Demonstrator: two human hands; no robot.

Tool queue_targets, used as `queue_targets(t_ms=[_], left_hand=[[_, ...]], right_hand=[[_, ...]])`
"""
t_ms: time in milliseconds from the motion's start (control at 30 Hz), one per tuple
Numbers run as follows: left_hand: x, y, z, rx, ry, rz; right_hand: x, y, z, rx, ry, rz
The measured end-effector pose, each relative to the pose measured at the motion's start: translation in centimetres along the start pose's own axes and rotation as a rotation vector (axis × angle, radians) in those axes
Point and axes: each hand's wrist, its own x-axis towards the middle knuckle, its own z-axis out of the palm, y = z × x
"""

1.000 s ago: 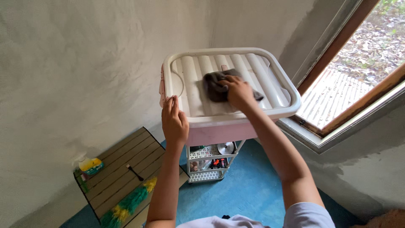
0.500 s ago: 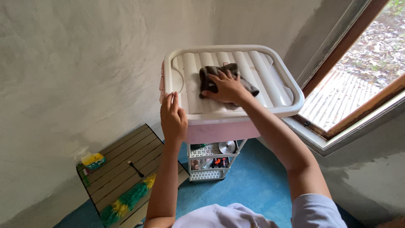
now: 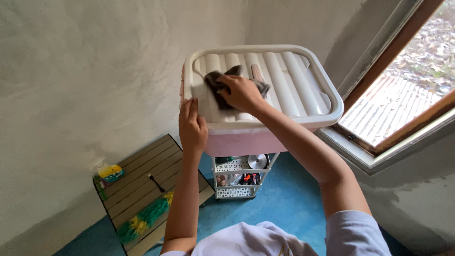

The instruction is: The person wipes the lid and sides of a pink storage bin with a cloth, then wipes a wooden table surface, and finally wipes the inside and outside of a brown basket before placing it on the storage bin.

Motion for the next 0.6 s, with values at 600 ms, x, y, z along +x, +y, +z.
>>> queue_targets(t_ms=[600], left_hand=[[0.1,0.4,0.7,-0.098,0.069,-0.160]], right_hand=[[0.4,2.3,1.2,-0.113,-0.175,-0.026]])
